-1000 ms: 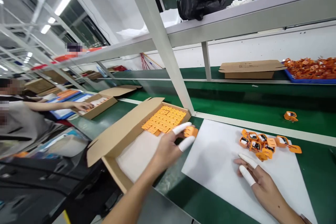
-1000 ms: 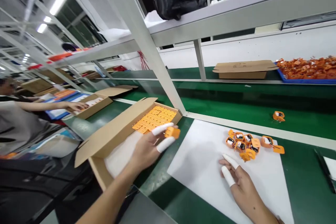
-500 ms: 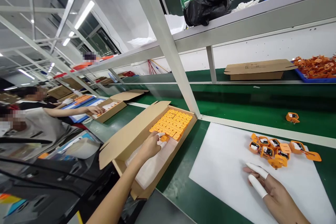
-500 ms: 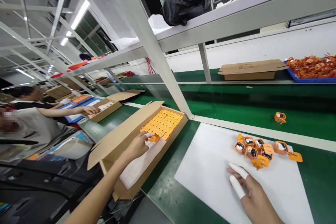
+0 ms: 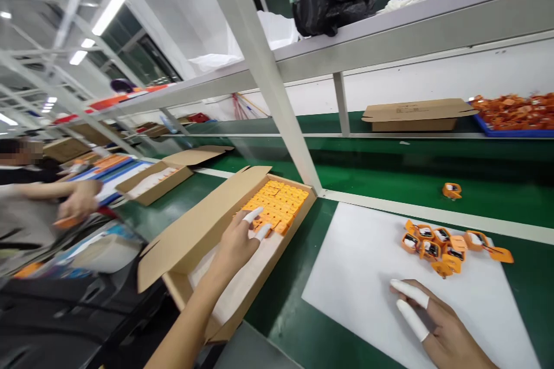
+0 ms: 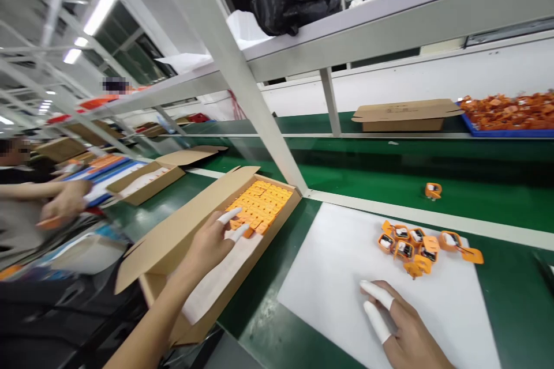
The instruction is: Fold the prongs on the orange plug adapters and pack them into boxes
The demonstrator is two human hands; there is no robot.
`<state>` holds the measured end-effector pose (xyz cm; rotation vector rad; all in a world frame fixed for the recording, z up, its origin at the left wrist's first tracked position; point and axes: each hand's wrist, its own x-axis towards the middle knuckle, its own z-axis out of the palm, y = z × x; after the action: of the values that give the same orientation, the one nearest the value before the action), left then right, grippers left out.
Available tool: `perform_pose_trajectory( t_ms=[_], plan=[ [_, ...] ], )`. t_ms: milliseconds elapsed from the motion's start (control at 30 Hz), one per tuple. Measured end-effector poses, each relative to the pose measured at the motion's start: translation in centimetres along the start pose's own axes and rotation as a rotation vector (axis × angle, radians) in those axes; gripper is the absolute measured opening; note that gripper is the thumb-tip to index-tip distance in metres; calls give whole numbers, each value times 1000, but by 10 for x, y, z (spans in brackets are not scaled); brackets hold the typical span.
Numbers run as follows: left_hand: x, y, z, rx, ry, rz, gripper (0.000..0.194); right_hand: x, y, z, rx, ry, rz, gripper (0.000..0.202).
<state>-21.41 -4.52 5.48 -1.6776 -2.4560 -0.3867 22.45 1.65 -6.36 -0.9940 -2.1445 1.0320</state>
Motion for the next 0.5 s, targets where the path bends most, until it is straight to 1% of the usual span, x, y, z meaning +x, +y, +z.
perform_pose_trajectory(
  t_ms=[67, 100, 133, 167, 233, 267, 300, 333, 367, 433, 500],
  plan=[
    [-8, 31, -9, -140, 251, 103, 36, 3, -23, -13, -17, 22, -65, 43],
    [-12, 48, -11, -208, 325, 166, 35, 7, -34, -22, -21, 22, -110, 44],
    [-14, 65, -10, -280, 367, 230, 32, 13, -42, -32, -35, 49, -149, 43],
    [-16, 82, -6, -349, 359, 309, 30, 21, -49, -43, -64, 80, -182, 43],
    [-19, 116, 10, -486, 266, 493, 27, 39, -51, -69, -150, 134, -219, 44],
    [-20, 132, 22, -546, 200, 591, 25, 49, -48, -84, -198, 151, -206, 43],
    [-20, 147, 35, -599, 135, 683, 23, 59, -42, -98, -257, 190, -183, 41],
    [-22, 162, 48, -640, 76, 765, 21, 69, -35, -113, -313, 229, -134, 42],
    [-24, 175, 61, -668, 19, 833, 19, 78, -26, -126, -371, 241, -60, 44],
    [-29, 196, 82, -687, -82, 924, 18, 95, -9, -148, -468, 241, 83, 49],
    [-34, 210, 97, -706, -150, 957, 19, 112, 8, -161, -523, 211, 173, 54]
  ],
)
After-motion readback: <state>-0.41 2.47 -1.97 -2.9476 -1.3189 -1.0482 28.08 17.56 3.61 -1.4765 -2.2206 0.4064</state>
